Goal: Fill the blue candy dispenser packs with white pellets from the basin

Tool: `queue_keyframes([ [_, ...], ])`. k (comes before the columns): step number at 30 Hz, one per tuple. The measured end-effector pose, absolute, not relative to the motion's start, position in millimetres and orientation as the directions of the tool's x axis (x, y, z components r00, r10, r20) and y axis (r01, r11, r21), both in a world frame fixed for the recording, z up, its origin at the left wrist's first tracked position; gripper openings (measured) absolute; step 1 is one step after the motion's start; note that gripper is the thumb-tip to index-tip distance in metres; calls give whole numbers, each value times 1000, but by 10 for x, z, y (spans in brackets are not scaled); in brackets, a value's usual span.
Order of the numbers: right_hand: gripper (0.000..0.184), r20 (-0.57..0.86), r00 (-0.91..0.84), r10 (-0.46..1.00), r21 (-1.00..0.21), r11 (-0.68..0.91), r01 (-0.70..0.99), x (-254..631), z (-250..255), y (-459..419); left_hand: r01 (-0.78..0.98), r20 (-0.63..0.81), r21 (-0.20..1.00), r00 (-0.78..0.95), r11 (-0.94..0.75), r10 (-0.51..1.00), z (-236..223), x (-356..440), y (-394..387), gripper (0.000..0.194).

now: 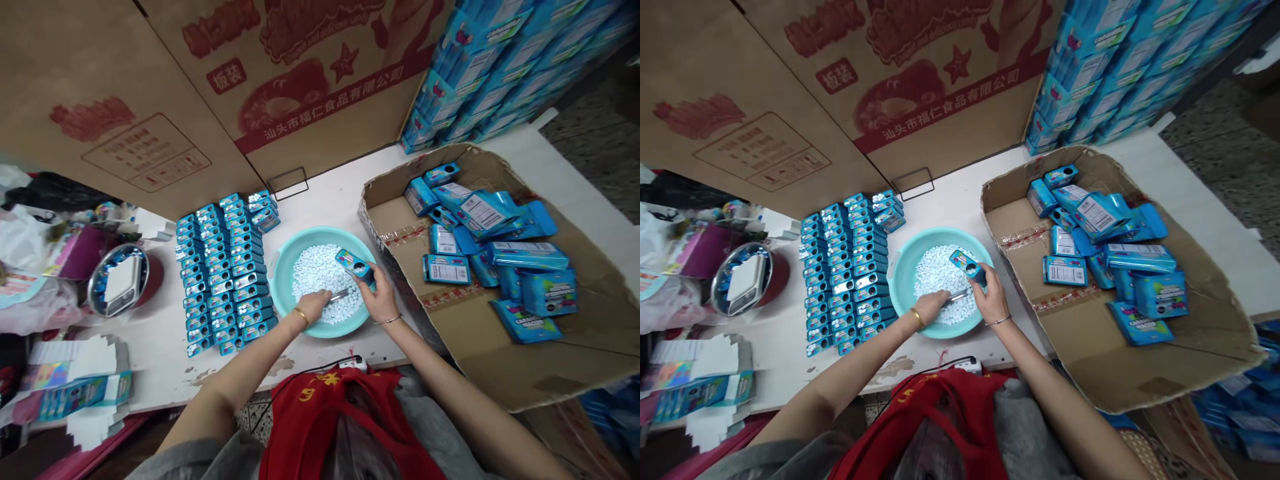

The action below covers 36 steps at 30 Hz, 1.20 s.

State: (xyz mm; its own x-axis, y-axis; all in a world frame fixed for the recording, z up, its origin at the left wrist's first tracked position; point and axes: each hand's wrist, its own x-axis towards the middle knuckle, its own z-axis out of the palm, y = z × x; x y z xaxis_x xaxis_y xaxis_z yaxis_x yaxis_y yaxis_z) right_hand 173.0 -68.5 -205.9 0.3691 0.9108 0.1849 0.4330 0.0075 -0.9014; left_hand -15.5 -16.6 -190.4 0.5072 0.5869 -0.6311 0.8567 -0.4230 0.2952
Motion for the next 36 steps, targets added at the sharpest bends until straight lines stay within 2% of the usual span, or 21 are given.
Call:
queue_keyframes([
  [6,41,171,419,892,-899,-33,436,1829,-2047,-736,780,-570,502,624,-375,535,-1847,-225,-217,22],
  [10,40,177,417,892,-893,-33,448,1861,-2029,-746,684,-437,636,701,-358,563,-1419,-465,3,18],
  [12,37,190,389,901,-887,-13,462,1852,-2029,-747,646,-362,659,722,-386,590,-1121,-525,109,18],
  [15,35,221,318,922,-874,43,485,1793,-2045,-751,688,-341,530,708,-496,618,-676,-450,192,19],
  [18,36,245,258,934,-867,92,490,1698,-2066,-754,753,-402,264,654,-603,640,-335,-211,158,22],
  [20,37,249,236,939,-871,111,478,1640,-2077,-752,752,-424,127,631,-647,650,-177,-46,105,24],
  [23,35,233,232,944,-885,107,454,1604,-2081,-747,745,-415,53,622,-665,664,-41,48,80,24],
  [26,34,207,285,936,-898,66,434,1634,-2061,-759,798,-368,118,587,-590,721,-114,-105,163,22],
  [29,36,153,343,927,-929,16,370,1664,-2018,-792,842,-277,336,516,-421,810,-515,-357,226,21],
  [31,39,82,354,932,-966,-14,258,1651,-1993,-814,840,-280,451,453,-301,847,-918,-468,176,23],
  [34,41,-46,308,950,-998,-54,16,1590,-1988,-832,844,-374,483,441,-235,816,-1465,-499,-5,22],
  [36,41,-93,257,962,-994,-76,-77,1551,-2003,-843,827,-346,505,455,-246,820,-1635,-475,-105,25],
])
